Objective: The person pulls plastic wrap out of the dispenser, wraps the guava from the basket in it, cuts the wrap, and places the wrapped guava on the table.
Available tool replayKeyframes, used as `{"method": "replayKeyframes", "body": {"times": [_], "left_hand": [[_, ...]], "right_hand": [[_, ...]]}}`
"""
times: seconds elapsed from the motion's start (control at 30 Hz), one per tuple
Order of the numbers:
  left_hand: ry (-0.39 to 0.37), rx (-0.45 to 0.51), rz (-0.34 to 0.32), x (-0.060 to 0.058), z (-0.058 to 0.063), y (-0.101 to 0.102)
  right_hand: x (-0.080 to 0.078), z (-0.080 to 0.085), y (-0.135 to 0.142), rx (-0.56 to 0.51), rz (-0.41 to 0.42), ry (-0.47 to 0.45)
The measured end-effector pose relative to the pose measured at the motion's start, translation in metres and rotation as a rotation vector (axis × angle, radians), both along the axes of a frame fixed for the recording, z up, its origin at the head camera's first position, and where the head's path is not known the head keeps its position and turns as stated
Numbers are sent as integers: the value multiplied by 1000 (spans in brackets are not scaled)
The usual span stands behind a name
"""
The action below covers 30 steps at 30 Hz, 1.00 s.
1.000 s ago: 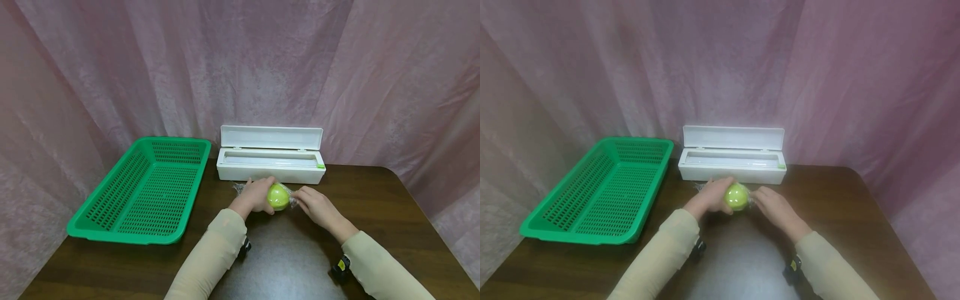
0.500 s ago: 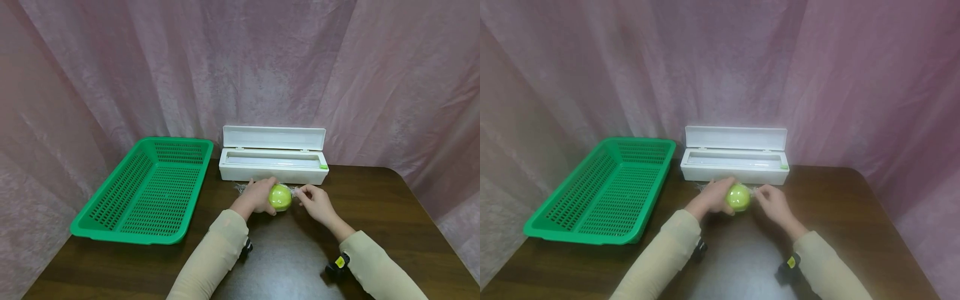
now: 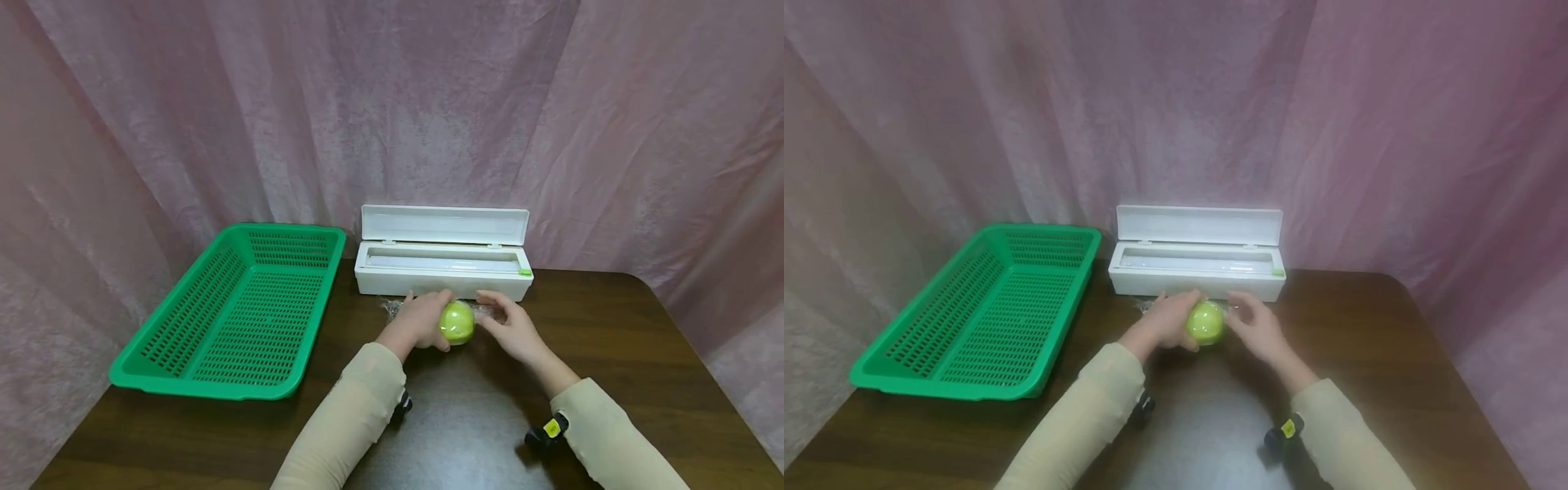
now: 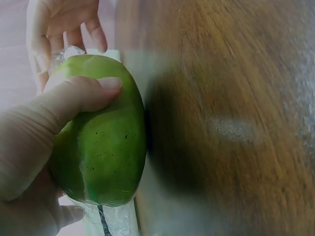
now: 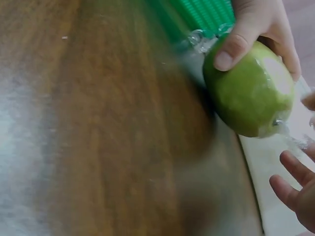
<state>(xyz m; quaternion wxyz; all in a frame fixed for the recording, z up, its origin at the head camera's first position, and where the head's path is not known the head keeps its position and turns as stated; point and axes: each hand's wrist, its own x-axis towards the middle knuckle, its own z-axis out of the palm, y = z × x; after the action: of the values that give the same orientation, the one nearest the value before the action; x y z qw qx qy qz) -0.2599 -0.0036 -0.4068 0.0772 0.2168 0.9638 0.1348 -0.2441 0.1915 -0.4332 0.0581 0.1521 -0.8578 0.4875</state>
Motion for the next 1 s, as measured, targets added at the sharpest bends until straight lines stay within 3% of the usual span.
{"method": "replayKeyframes", "body": {"times": [0.17,0.37,0.53,0.8,0.9,1.0], "left_hand": [[16,-31,-14,2,1,0],[34,-26,-20,3,-1,1],[70,-47,-24,1,-8,0],[107,-38,-54,-1,-7,-2],[113,-30,-60,-2,-5,-3],[108,-24,-64,-2,-5,-4]], "right_hand": [[-4,4,-4,40,110,16],[-5,7,-15,68,68,32],[0,4,-20,107,72,135],[17,5,-19,198,199,319],[24,10,-17,136,226,317],[26,12,-15,-19,199,244]]}}
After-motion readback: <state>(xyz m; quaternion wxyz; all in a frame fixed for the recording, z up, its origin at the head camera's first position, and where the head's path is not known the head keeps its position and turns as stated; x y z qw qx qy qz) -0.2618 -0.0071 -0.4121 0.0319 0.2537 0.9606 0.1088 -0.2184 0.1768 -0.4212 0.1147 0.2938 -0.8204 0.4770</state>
